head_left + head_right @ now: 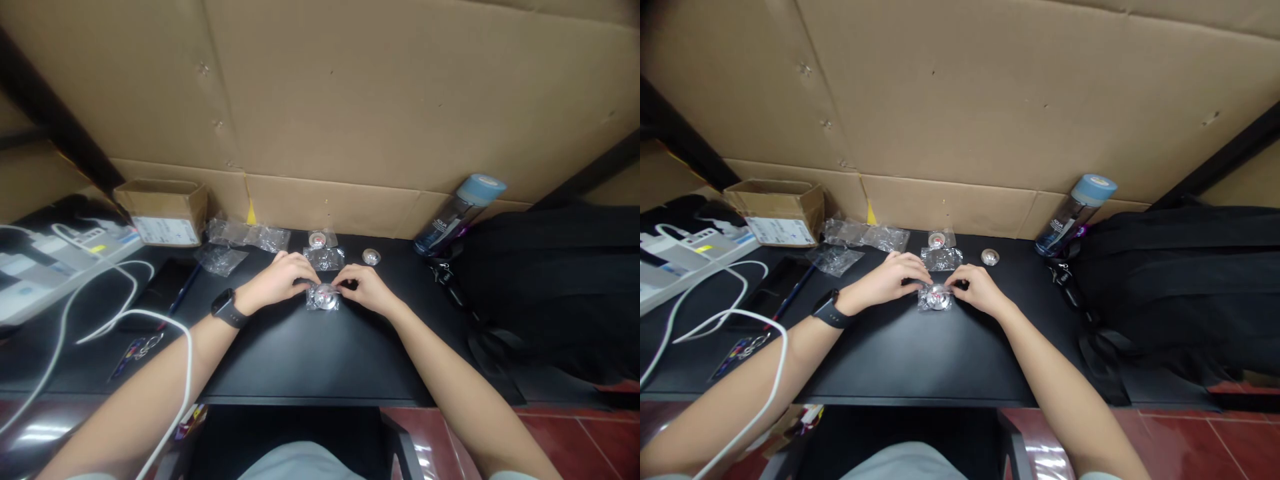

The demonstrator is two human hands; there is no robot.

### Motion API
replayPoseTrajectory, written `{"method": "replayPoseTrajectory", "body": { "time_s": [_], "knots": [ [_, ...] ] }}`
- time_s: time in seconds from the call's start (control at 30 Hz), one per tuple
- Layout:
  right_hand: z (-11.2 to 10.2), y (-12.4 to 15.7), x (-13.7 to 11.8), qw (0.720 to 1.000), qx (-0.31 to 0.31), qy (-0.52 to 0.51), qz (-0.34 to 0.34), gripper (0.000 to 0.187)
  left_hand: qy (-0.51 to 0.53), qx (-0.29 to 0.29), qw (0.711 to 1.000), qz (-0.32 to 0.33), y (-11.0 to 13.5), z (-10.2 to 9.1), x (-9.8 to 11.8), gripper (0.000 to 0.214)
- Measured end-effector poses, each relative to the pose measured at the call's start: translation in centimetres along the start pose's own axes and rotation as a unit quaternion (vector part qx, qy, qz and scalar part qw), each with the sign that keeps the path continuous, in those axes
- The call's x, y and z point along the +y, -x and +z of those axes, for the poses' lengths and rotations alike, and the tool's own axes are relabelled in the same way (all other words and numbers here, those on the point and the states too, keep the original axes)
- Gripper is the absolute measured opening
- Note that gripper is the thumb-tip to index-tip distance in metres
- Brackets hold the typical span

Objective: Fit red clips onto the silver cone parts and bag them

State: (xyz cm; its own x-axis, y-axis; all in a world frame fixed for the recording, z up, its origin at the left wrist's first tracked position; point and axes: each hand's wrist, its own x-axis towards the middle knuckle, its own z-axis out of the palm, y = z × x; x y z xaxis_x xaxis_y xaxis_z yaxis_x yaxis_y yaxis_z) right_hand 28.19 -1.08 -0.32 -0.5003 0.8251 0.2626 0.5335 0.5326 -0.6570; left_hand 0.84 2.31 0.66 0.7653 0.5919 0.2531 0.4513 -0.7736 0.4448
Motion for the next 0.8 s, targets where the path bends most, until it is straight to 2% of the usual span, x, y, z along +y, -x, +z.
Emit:
{"method": "replayPoseTrajectory", "body": {
  "time_s": [0.3,0.4,0.5,0.63,0.8],
  "knots": [
    [-1.4,0.4,-1.1,0.992,-0.108,-0.008,-0.062,0.033,0.018,-0.033,0.998,0.049,0.3,-0.8,-0.1,0.018],
    [-1.6,0.5,-1.3,0.989,-0.131,0.006,-0.063,0.031,-0.010,-0.048,0.997,0.055,0.4,-0.8,-0.1,0.034],
    [-1.6,0.5,-1.4,0.988,-0.137,0.013,-0.068,0.025,-0.027,-0.056,0.997,0.055,0.4,-0.8,0.7,0.040],
    [-0.9,0.4,-1.4,0.991,-0.120,0.007,-0.058,0.009,-0.018,-0.037,0.999,0.035,0.2,-0.2,2.0,0.011],
    [0.2,0.2,-1.1,0.996,-0.087,0.006,-0.035,0.011,-0.045,-0.017,0.999,-0.006,0.1,1.1,2.2,0.027]
  ]
}}
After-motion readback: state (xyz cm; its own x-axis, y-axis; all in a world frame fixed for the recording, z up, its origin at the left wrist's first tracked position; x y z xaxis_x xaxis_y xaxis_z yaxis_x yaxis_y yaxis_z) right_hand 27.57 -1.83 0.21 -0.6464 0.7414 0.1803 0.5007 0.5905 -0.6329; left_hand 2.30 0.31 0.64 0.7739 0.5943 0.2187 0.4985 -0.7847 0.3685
